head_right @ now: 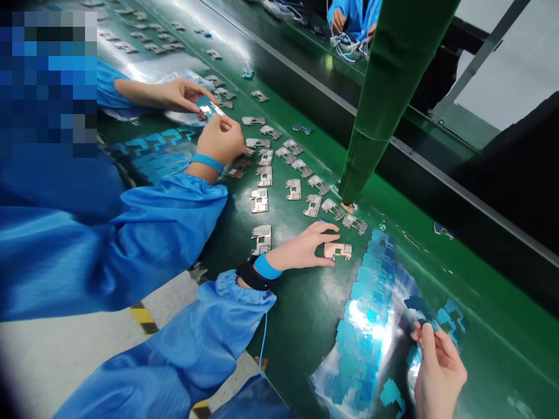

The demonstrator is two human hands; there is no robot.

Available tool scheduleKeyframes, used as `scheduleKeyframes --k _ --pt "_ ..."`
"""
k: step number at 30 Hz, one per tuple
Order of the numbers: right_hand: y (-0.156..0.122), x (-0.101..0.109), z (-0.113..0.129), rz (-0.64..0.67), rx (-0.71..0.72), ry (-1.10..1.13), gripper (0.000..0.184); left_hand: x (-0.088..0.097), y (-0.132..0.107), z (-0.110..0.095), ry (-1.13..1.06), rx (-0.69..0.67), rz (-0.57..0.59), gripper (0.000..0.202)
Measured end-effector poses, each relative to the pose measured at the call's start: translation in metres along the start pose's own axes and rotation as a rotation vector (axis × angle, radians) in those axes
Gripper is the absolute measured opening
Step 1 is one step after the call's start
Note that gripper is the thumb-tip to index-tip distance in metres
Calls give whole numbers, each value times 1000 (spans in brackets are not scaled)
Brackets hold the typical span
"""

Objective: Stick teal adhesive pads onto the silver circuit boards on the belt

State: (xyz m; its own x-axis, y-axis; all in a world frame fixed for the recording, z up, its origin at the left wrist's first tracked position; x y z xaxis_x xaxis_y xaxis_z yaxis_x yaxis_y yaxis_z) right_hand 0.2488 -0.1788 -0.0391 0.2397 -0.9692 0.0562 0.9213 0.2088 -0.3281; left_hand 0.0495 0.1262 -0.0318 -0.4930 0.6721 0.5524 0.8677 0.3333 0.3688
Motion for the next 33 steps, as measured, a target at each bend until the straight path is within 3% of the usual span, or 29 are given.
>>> scheduleKeyframes --k 5,7,13,21,29,33 --pt "1 2 -3 -17 -28 17 37 0 2 -6 57 -13 6 15" --pt "0 1 -3 -6 -28 2 36 0 2 -7 74 -16 16 10" --pt "1 2 -5 -28 -50 16 37 -4 4 -3 100 12 37 29" --pt "-1 -1 -4 -33 -72 35 43 -4 4 -3 121 59 78 28" --pt "-2 1 -6 -51 -84 21 44 -5 4 -4 164 37 96 32" --pt "-2 0 -5 -65 -87 16 45 -5 2 -5 202 11 91 25"
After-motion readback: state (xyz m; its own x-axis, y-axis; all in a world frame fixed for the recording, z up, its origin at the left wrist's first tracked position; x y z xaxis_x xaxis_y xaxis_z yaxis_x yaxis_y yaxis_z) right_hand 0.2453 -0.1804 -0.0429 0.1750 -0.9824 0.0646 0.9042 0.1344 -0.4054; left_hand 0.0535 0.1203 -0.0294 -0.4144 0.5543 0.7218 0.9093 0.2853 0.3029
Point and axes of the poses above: each hand's wrist, its own y-axis towards the middle knuckle, its own x-axis out of the back of the hand, z = x × y, the point moved 8 cm from there along y, towards the middle knuckle, and after that the axes turned 15 degrees about -x, right-handed, at the moved point
